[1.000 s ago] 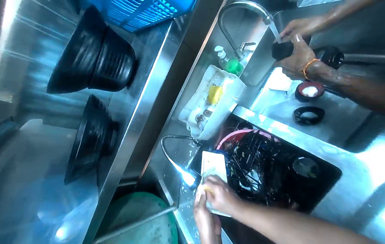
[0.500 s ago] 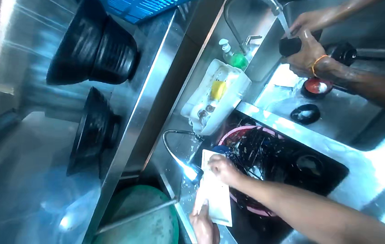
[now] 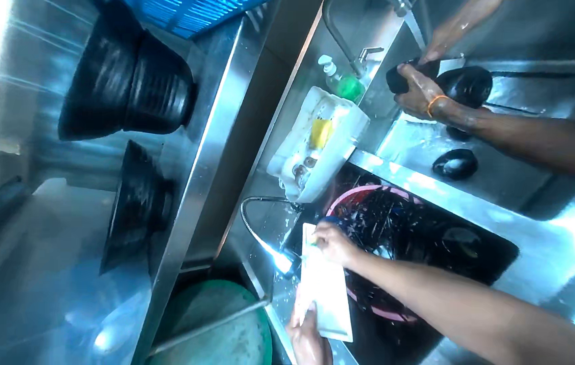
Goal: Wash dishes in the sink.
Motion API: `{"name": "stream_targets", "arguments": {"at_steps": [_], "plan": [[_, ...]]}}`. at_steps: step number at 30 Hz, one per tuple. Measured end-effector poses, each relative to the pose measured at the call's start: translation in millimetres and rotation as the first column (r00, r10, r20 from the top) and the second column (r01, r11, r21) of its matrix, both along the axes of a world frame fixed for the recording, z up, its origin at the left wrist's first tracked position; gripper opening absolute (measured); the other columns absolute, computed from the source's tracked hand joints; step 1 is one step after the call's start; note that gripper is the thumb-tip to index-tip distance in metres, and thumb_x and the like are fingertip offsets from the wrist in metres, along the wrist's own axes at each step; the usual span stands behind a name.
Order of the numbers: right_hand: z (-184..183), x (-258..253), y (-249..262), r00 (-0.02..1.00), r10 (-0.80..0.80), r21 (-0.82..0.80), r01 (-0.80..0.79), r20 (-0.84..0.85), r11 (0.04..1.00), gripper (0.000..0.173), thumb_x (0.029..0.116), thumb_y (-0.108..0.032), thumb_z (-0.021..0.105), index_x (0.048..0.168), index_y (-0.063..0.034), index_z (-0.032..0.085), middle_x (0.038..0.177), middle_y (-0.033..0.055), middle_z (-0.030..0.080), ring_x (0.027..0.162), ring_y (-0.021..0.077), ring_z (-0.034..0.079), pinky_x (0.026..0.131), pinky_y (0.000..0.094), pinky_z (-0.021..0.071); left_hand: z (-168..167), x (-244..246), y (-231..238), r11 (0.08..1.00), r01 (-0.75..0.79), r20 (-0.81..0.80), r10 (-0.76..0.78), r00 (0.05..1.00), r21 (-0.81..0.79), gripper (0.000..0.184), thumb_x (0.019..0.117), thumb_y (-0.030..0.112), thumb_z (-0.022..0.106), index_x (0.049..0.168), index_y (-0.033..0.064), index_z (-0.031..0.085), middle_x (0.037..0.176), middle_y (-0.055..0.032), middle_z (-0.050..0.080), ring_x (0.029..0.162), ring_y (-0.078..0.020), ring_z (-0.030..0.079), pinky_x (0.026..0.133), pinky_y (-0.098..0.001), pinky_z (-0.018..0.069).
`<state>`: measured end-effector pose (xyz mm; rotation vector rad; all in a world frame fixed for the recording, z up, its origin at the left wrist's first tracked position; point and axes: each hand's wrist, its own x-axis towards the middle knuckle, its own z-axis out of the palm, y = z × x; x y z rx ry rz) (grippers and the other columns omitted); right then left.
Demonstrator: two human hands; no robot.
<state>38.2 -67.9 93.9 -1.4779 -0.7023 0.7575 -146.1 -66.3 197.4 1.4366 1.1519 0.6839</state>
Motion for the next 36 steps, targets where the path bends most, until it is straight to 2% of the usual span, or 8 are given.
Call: {"name": "stream_targets", "arguments": {"at_steps": [5,17,21,25,28,31,33,36], "plan": [[16,-3,-12,0.992,0.124,0.006,-0.124,0.002,0.992,0.029,0.1003,-0.013,0.05,0.111,-0.0048,0.076,0.124,0.0116,0.066,0.123,0.0253,0.058,0.11,0.0416,0.0451,-3,4,-4,0.999,-0.035,0.045,0.035,0.998,-0.009,0.038,0.0945,-0.009,0.049,0.131,-0.0087,0.058,0.104,-0.0164,0.074,0.085,-0.0197,0.074,0.077,-0.0374,0.0638],[-1,16,-8,1.0,0.017,-0.037,-0.017,0.001,0.999,0.024,0.0993,-0.012,0.055,0.106,-0.0032,0.076,0.121,0.0145,0.067,0.118,0.028,0.062,0.106,0.0456,0.0497,5,-3,-10,0.998,0.061,0.004,-0.061,0.998,0.018,0.044,0.0922,-0.011,0.05,0.136,-0.0089,0.057,0.107,-0.014,0.075,0.089,-0.0165,0.075,0.082,-0.0351,0.063],[15,-8,-19,0.986,0.162,0.124,-0.164,0.029,0.979,0.024,0.0976,-0.01,0.055,0.108,-0.001,0.075,0.125,0.0158,0.065,0.122,0.0282,0.059,0.109,0.0433,0.0466,3,-6,-8,1.0,0.023,0.052,-0.023,0.998,-0.007,0.042,0.0929,-0.01,0.048,0.134,-0.0081,0.056,0.103,-0.0137,0.075,0.085,-0.0177,0.075,0.078,-0.0366,0.064],[4,12,-9,0.999,-0.016,-0.068,0.014,-0.034,0.998,0.025,0.0997,-0.015,0.055,0.108,-0.0052,0.077,0.125,0.0128,0.067,0.121,0.025,0.062,0.108,0.043,0.0488,3,-8,-15,1.0,0.027,0.018,-0.027,0.999,-0.003,0.043,0.0927,-0.01,0.05,0.136,-0.0099,0.055,0.102,-0.0137,0.075,0.084,-0.0163,0.075,0.078,-0.0349,0.0638],[21,-5,-14,0.985,0.057,0.001,-0.058,0.161,0.998,0.024,0.0985,-0.018,0.058,0.109,-0.0098,0.078,0.124,0.011,0.066,0.124,0.026,0.058,0.11,0.0437,0.0465,0,-15,-20,0.997,-0.053,0.114,0.059,0.992,-0.054,0.041,0.0931,-0.01,0.047,0.133,-0.0089,0.056,0.099,-0.014,0.075,0.081,-0.0176,0.075,0.075,-0.0369,0.0644],[30,-6,-18,0.943,0.107,-0.151,-0.061,0.316,0.987,0.025,0.0977,-0.031,0.061,0.115,-0.0229,0.076,0.145,0.0054,0.057,0.14,0.0296,0.046,0.112,0.0555,0.0402,0,-22,-26,0.987,-0.103,0.186,0.124,0.975,-0.121,0.034,0.0924,-0.009,0.048,0.124,-0.0086,0.061,0.095,-0.0151,0.075,0.079,-0.0198,0.075,0.074,-0.0389,0.0645],[35,11,-12,0.949,0.108,-0.294,-0.017,0.295,0.956,0.029,0.098,-0.034,0.063,0.123,-0.0218,0.072,0.16,0.0081,0.042,0.149,0.0351,0.035,0.114,0.0623,0.036,0,-27,-34,0.985,-0.102,0.21,0.13,0.969,-0.138,0.035,0.0903,-0.01,0.047,0.122,-0.0084,0.062,0.094,-0.0133,0.076,0.079,-0.0181,0.075,0.074,-0.0375,0.0644],[50,3,-14,0.884,0.259,-0.32,-0.134,0.39,0.938,0.031,0.099,-0.028,0.059,0.124,-0.0137,0.07,0.157,0.0086,0.046,0.147,0.029,0.041,0.119,0.052,0.037,-7,-38,-44,0.978,-0.121,0.295,0.168,0.941,-0.172,0.043,0.0886,-0.011,0.045,0.129,-0.008,0.06,0.101,-0.0117,0.076,0.085,-0.0161,0.074,0.079,-0.0372,0.0638]]}}
